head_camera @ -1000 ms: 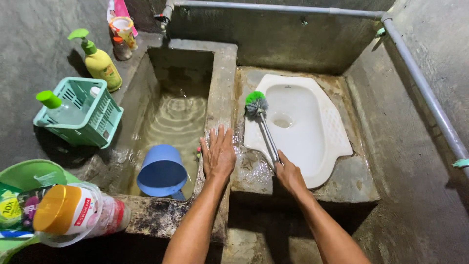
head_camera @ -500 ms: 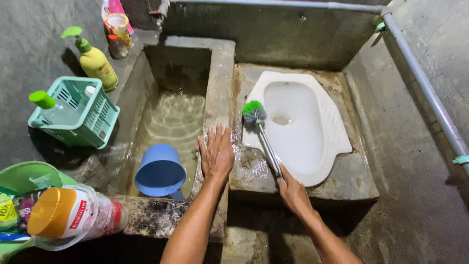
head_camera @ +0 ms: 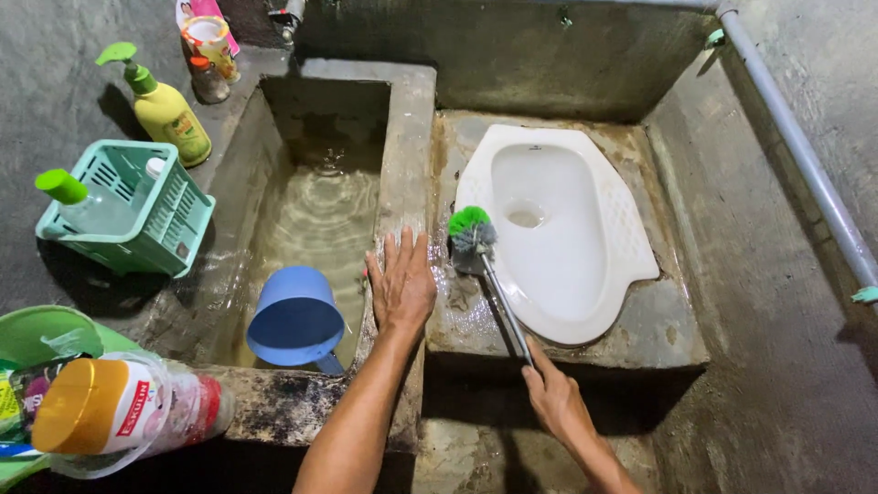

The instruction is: Scrubbing a squat toilet with a brush and water.

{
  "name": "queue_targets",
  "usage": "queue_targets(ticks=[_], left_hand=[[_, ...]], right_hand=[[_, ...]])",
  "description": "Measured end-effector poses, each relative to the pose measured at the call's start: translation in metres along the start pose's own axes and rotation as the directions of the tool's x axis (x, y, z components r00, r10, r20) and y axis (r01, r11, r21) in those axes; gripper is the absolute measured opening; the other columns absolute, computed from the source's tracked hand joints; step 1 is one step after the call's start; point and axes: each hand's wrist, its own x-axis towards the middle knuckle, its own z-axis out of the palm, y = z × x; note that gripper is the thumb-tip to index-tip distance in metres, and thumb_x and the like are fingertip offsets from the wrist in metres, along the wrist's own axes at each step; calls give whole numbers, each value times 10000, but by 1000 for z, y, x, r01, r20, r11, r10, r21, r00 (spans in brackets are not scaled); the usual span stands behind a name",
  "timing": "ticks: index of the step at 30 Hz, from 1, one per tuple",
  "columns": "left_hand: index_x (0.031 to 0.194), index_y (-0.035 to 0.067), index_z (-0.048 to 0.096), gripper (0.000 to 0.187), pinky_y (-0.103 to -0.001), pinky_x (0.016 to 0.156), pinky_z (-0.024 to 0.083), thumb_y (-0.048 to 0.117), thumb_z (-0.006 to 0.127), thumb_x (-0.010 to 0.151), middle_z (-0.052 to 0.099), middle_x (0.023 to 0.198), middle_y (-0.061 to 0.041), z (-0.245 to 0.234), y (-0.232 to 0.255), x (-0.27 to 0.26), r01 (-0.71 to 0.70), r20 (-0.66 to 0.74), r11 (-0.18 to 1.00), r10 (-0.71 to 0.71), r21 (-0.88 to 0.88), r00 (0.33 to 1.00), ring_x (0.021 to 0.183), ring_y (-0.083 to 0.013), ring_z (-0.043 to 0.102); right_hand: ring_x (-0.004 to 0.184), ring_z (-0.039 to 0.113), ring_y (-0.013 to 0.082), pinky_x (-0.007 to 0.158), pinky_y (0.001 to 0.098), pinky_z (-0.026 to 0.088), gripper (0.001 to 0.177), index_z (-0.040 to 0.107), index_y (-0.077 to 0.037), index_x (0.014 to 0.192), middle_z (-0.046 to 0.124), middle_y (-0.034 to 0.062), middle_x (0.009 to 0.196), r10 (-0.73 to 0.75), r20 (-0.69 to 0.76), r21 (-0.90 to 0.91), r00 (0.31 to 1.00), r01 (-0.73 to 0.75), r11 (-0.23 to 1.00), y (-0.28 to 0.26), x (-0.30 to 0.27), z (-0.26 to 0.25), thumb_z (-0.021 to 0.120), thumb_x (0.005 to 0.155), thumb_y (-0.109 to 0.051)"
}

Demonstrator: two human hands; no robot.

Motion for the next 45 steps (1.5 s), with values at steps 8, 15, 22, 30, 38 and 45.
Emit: queue_targets(ticks=[8, 15, 22, 30, 38, 45], left_hand=[[1535, 154, 423, 524, -600, 1234, 39, 212, 405, 1014, 306, 1644, -118, -5, 0, 1, 10, 9, 1000, -10, -3, 1000, 1528, -358, 235], [1540, 157, 409, 525, -594, 1230, 21, 223, 403, 1019, 299, 1638, -119, 0, -1, 0, 23, 15, 999, -23, -48, 1000, 1531, -356, 203], [1544, 130, 416, 556, -615, 1217, 20, 161, 414, 989, 308, 1642, -135, 3, -1, 2, -22, -33, 998, 23, 51, 999, 1524, -364, 222], [1523, 162, 436, 510, -589, 1233, 42, 217, 401, 1017, 319, 1638, -117, -4, 2, 0, 21, 22, 1000, -21, -14, 1000, 1526, -353, 233], [1542, 140, 417, 546, -605, 1221, 31, 180, 405, 998, 295, 1649, -117, 6, -3, 1, -6, -8, 1000, 6, 17, 1000, 1535, -351, 209], [1542, 164, 412, 517, -586, 1254, 26, 231, 404, 1030, 287, 1652, -114, -2, -2, 0, 19, 16, 1000, -19, -10, 1000, 1547, -331, 204]], right_hand=[[421, 405, 123, 389, 337, 329, 599, 366, -198, 1600, 496, -13, 545, -142, -54, 6, 988, 143, 990, -43, 76, -4, 491, 1024, -307], [449, 524, 121, 404, 302, 424, 625, 363, -235, 1590, 617, 19, 625, -103, -18, 63, 995, 104, 993, 1, 5, 0, 514, 990, -320], [482, 567, 120, 425, 284, 459, 609, 380, -234, 1596, 683, 80, 654, -79, -46, 16, 996, 80, 997, -10, 54, -7, 520, 1009, -308], [405, 369, 116, 340, 281, 316, 599, 339, -194, 1603, 438, -40, 542, -122, -18, 37, 992, 122, 992, -28, 40, -8, 462, 1025, -292], [490, 600, 133, 477, 334, 492, 622, 407, -180, 1578, 603, -30, 637, -192, -113, 3, 975, 193, 981, -3, 8, -2, 522, 983, -324], [442, 378, 154, 376, 327, 326, 594, 346, -191, 1605, 482, -4, 572, -116, -33, 16, 993, 116, 993, -36, 74, -7, 466, 1034, -303]])
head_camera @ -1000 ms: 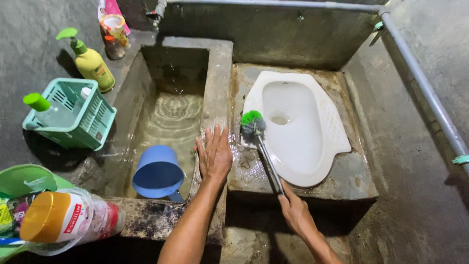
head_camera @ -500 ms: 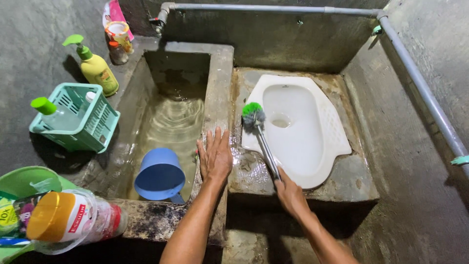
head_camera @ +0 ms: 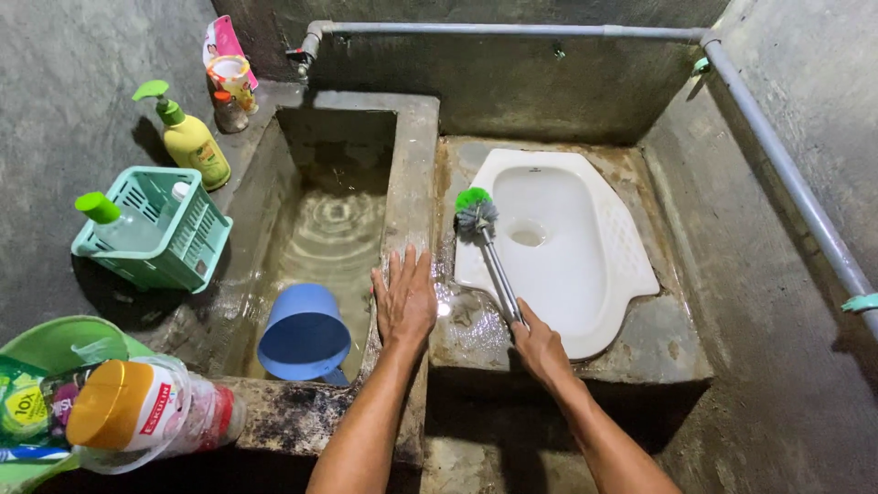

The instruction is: Scrubbing a squat toilet with a brush and water.

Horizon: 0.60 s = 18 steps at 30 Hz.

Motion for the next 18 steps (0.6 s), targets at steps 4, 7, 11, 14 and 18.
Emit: queue_targets(ticks=[4, 7, 11, 14, 18], left_hand=[[1547, 146, 403, 525, -595, 1235, 22, 247, 409, 1032, 287, 1645, -128, 2, 2, 1, -13, 40, 1000, 12, 23, 999, 1530, -352, 208], [1536, 144, 408, 526, -594, 1220, 25, 251, 410, 1021, 295, 1634, -126, 4, 0, -1, -6, -4, 1000, 6, -20, 1000, 1527, -361, 209], [1553, 153, 401, 546, -601, 1234, 31, 255, 390, 1017, 309, 1644, -117, 8, -1, 3, -9, -10, 1000, 9, 17, 1000, 1533, -354, 218], [1550, 157, 394, 523, -608, 1227, 19, 272, 367, 1041, 304, 1639, -126, 10, -3, 6, -15, -10, 1000, 15, 23, 1000, 1531, -356, 201], [1542, 177, 400, 497, -614, 1233, 15, 285, 346, 1060, 299, 1646, -111, 4, -2, 6, 1, 22, 999, -2, 33, 1000, 1539, -354, 192]], right_hand=[[431, 426, 115, 357, 295, 344, 575, 375, -147, 1577, 490, -24, 553, -133, -48, 2, 990, 133, 991, 42, -41, 12, 487, 1034, -296], [432, 520, 106, 376, 284, 415, 592, 388, -164, 1568, 564, 25, 533, -73, -52, 4, 996, 73, 997, 21, -84, 0, 513, 1004, -294], [496, 559, 138, 424, 304, 456, 595, 349, -184, 1603, 650, 91, 644, -116, -84, -37, 990, 113, 993, 38, -59, 8, 489, 1033, -277], [552, 559, 115, 444, 295, 482, 555, 347, -132, 1610, 670, 107, 782, -389, -171, -18, 905, 392, 920, 52, 3, 18, 481, 1087, -259], [423, 436, 116, 358, 315, 399, 598, 340, -162, 1628, 665, 172, 698, -37, 13, 86, 999, 36, 996, 24, 25, 13, 477, 1057, -274]])
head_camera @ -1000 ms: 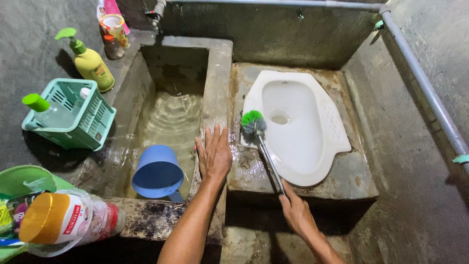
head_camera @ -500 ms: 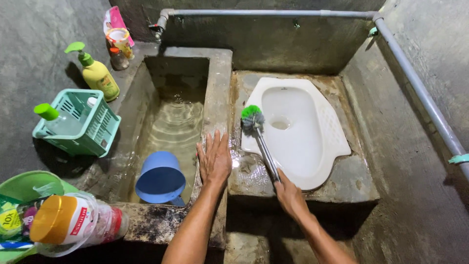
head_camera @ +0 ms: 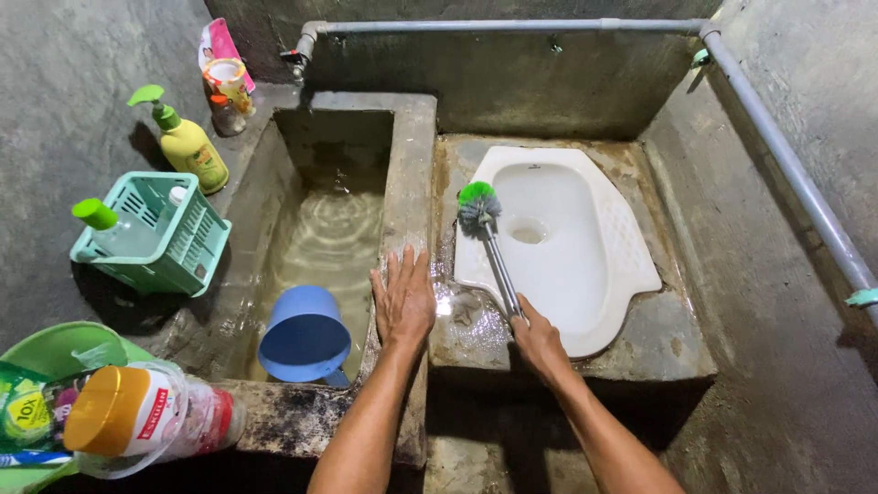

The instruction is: Scrubbing a squat toilet with a brush and water.

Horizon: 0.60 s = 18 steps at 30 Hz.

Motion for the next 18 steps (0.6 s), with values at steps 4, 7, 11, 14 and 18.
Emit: queue_targets(ticks=[4, 7, 11, 14, 18], left_hand=[[1541, 172, 399, 506, -593, 1239, 27, 298, 353, 1053, 295, 1647, -107, -3, 5, -1, 20, 41, 1000, -19, -19, 999, 1538, -347, 199], [1551, 157, 389, 517, -609, 1226, 16, 260, 354, 1045, 283, 1644, -118, 2, 2, -2, 12, 21, 1000, -12, -14, 1000, 1530, -355, 195], [1551, 161, 386, 525, -597, 1229, 16, 266, 358, 1037, 286, 1650, -99, -5, 5, -2, 13, 23, 1000, -13, -3, 1000, 1539, -350, 192], [1553, 163, 382, 519, -601, 1226, 10, 272, 357, 1046, 279, 1651, -102, -3, 3, 0, 13, 21, 1000, -12, -12, 1000, 1537, -348, 189], [1548, 187, 402, 508, -586, 1252, 19, 293, 366, 1052, 293, 1650, -87, -3, 2, -3, 21, 15, 999, -20, -35, 1000, 1548, -328, 197]], right_hand=[[421, 485, 91, 385, 277, 488, 605, 354, -150, 1620, 560, -62, 901, -31, -3, 34, 1000, 31, 999, 21, -47, 5, 502, 1047, -273], [409, 549, 90, 394, 285, 536, 613, 341, -196, 1601, 547, -156, 864, 36, -3, -27, 999, -36, 999, 1, -89, -5, 503, 1015, -276], [402, 520, 113, 362, 317, 458, 596, 339, -206, 1594, 638, 52, 574, 39, -37, -139, 999, -43, 989, 5, -71, -6, 465, 1017, -286], [426, 492, 118, 362, 292, 412, 590, 367, -174, 1599, 603, 55, 574, -21, -47, -90, 999, 16, 996, 0, -23, -7, 466, 1030, -295], [453, 449, 166, 371, 339, 390, 627, 352, -145, 1618, 545, 28, 642, 25, 0, 126, 1000, -25, 992, -12, 0, -8, 474, 1023, -299]])
